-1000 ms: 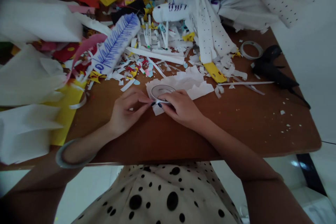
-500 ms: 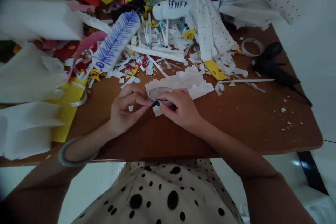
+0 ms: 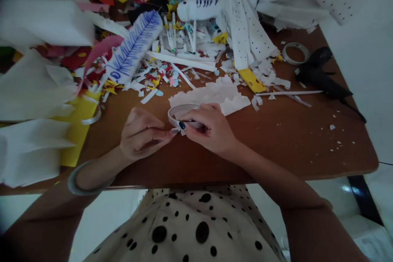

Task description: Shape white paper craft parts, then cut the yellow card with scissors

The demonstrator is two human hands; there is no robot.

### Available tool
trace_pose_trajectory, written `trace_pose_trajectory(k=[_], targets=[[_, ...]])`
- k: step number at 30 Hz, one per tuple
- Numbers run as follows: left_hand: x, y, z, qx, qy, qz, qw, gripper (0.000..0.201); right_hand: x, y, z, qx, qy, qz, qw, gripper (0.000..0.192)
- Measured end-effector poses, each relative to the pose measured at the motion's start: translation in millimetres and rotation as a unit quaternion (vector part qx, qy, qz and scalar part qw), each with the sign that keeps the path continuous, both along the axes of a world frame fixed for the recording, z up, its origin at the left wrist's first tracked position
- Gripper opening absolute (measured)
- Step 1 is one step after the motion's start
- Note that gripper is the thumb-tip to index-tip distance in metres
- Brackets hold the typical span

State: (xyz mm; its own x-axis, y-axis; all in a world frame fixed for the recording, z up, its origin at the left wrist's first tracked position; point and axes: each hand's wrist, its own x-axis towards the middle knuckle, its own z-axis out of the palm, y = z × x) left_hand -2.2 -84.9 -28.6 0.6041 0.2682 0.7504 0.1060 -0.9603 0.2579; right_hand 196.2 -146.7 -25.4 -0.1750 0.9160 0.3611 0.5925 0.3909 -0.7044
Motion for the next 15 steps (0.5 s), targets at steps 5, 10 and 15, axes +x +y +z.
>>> trace_pose_trajectory(k=[5, 10, 15], targets=[[-0.2, -0.1, -4.1, -0.001, 0.006, -0.017, 1.0, 0.016, 37.1, 16.9, -7.3, 0.07, 0.015, -0.162, 0.984, 0.013], [6.3, 5.0, -10.2, -0.362, 0.028, -0.005, 0.932, 0.009, 129.8, 36.9, -7.8, 0.16, -0.181, -0.382, 0.892, 0.024], [8.5, 12.8, -15.8, -0.683, -0.027, -0.05, 0.728, 0.03, 185.1, 33.3, -23.7, -0.016, -0.29, -0.521, 0.803, 0.023]])
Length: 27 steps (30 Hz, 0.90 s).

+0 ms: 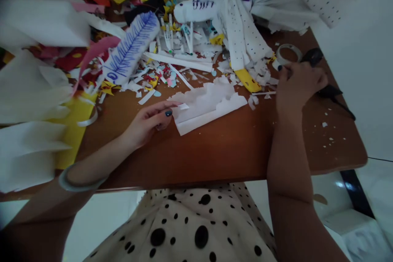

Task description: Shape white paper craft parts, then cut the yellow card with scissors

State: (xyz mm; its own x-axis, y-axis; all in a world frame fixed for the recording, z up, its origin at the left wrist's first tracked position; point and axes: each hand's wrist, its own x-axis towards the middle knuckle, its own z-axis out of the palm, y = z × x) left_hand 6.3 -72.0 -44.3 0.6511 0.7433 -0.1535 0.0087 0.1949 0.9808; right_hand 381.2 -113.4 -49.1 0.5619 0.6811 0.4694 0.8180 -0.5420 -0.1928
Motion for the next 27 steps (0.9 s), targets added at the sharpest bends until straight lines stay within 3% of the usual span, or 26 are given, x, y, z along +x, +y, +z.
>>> trace_pose_trajectory(k=[3, 7, 8, 10, 13, 15, 20, 27], targets=[[-2.3, 2.7, -2.1, -0.099, -0.046, -0.005, 0.994, 0.034, 4.9, 1.8, -12.8, -0.017, 0.007, 0.015, 1.0, 0.025], [-3.6, 3.8, -0.9, -0.12, -0.072, -0.018, 0.99, 0.043, -19.2, 10.3, -6.5, 0.064, 0.041, 0.045, 0.996, 0.023], [-3.5, 3.7, -0.1, -0.119, -0.071, -0.027, 0.99, 0.046, -32.4, 11.2, -1.8, 0.087, 0.049, 0.089, 0.991, 0.024], [-3.1, 3.3, 1.2, -0.113, -0.065, -0.048, 0.99, 0.05, -66.1, 9.6, 6.9, 0.114, 0.093, 0.252, 0.957, 0.022], [-3.3, 2.2, 1.1, -0.087, -0.06, -0.08, 0.991, 0.052, -119.0, 1.1, 11.0, 0.041, 0.172, 0.433, 0.884, 0.019], [-3.9, 1.5, -0.1, -0.063, -0.058, -0.107, 0.991, 0.052, -143.2, -4.6, 8.4, -0.002, 0.205, 0.49, 0.847, 0.019], [-5.7, 1.4, 0.0, 0.024, 0.001, -0.158, 0.987, 0.05, -155.8, -9.4, 2.8, 0.015, 0.233, 0.498, 0.835, 0.007], [-6.0, 0.1, 9.7, 0.282, 0.1, -0.095, 0.95, 0.038, -155.5, -12.9, 8.6, 0.022, 0.236, 0.498, 0.834, 0.007]])
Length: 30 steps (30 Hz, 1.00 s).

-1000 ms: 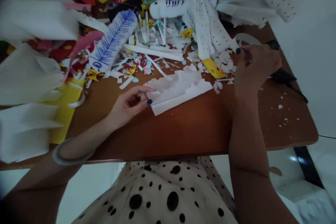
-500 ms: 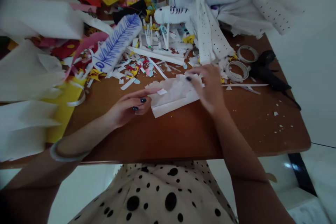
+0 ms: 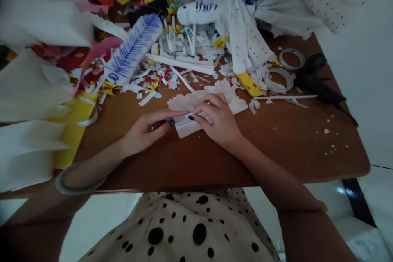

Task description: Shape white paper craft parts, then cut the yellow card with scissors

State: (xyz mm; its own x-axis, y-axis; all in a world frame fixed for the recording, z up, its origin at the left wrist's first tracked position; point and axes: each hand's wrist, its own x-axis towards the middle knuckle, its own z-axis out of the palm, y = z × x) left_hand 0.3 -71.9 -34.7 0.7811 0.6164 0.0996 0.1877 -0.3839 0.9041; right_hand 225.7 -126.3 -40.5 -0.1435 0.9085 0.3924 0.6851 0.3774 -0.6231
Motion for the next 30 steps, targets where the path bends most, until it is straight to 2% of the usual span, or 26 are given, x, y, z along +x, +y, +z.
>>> trace_pose_trajectory(k=[5, 8, 12, 16, 19, 23, 30], targets=[[0.0, -1.5, -6.2, 0.112, 0.025, 0.025, 0.993, 0.05, -0.5, -1.3, -1.9, -0.021, 0.053, -0.001, 0.998, 0.013], [0.7, -1.4, -9.7, 0.138, 0.021, 0.035, 0.99, 0.058, -0.8, -2.0, -1.3, -0.05, 0.101, -0.003, 0.994, 0.014], [0.7, 0.3, -9.5, 0.14, 0.005, 0.065, 0.988, 0.067, -1.5, -3.2, 0.3, -0.124, 0.163, 0.019, 0.979, 0.016], [0.1, 0.9, -9.9, 0.125, -0.006, 0.103, 0.987, 0.051, -2.9, -5.3, -2.7, -0.202, 0.23, 0.095, 0.947, 0.037], [0.7, 0.7, -11.2, 0.082, -0.025, 0.131, 0.988, 0.037, -5.4, -7.4, -5.4, -0.213, 0.212, 0.13, 0.945, 0.05], [1.9, 1.4, -11.2, 0.031, -0.05, 0.15, 0.987, 0.032, -8.7, -9.0, -6.3, -0.199, 0.16, 0.134, 0.958, 0.055], [2.5, -0.7, -11.8, 0.082, -0.051, 0.126, 0.987, 0.036, -10.2, -9.2, -8.3, -0.204, 0.167, 0.136, 0.955, 0.057]])
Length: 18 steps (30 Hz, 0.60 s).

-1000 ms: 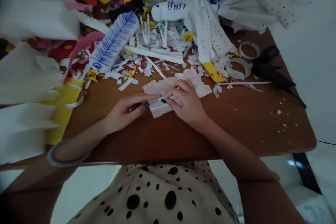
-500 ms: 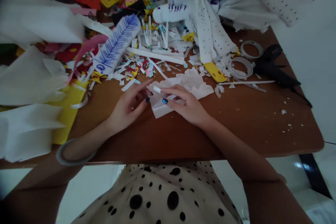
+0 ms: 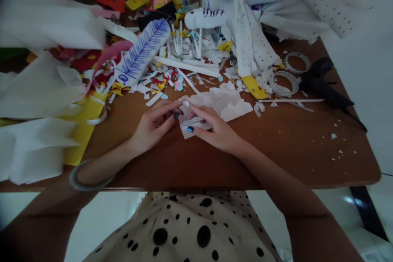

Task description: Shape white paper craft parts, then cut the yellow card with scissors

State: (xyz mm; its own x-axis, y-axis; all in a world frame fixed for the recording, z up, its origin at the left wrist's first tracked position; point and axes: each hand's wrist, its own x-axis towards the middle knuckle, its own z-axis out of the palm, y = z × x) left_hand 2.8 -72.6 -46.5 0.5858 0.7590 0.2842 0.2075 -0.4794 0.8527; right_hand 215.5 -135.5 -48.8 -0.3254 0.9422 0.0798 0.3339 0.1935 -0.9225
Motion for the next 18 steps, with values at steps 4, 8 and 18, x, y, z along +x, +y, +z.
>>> trace_pose_trajectory(k=[4, 8, 18], targets=[[0.6, -1.6, -1.0, 0.008, 0.005, 0.009, 1.0, 0.035, -3.2, -3.5, 2.5, -0.01, 0.002, 0.009, 1.0, 0.062], [0.4, -2.4, -1.7, -0.003, -0.005, 0.024, 1.0, 0.032, -7.0, -7.1, 6.3, -0.031, 0.003, 0.016, 0.999, 0.066], [-0.9, -4.2, 3.3, -0.005, -0.011, 0.016, 1.0, 0.024, -3.2, -1.5, 10.9, 0.03, -0.023, -0.097, 0.995, 0.049]])
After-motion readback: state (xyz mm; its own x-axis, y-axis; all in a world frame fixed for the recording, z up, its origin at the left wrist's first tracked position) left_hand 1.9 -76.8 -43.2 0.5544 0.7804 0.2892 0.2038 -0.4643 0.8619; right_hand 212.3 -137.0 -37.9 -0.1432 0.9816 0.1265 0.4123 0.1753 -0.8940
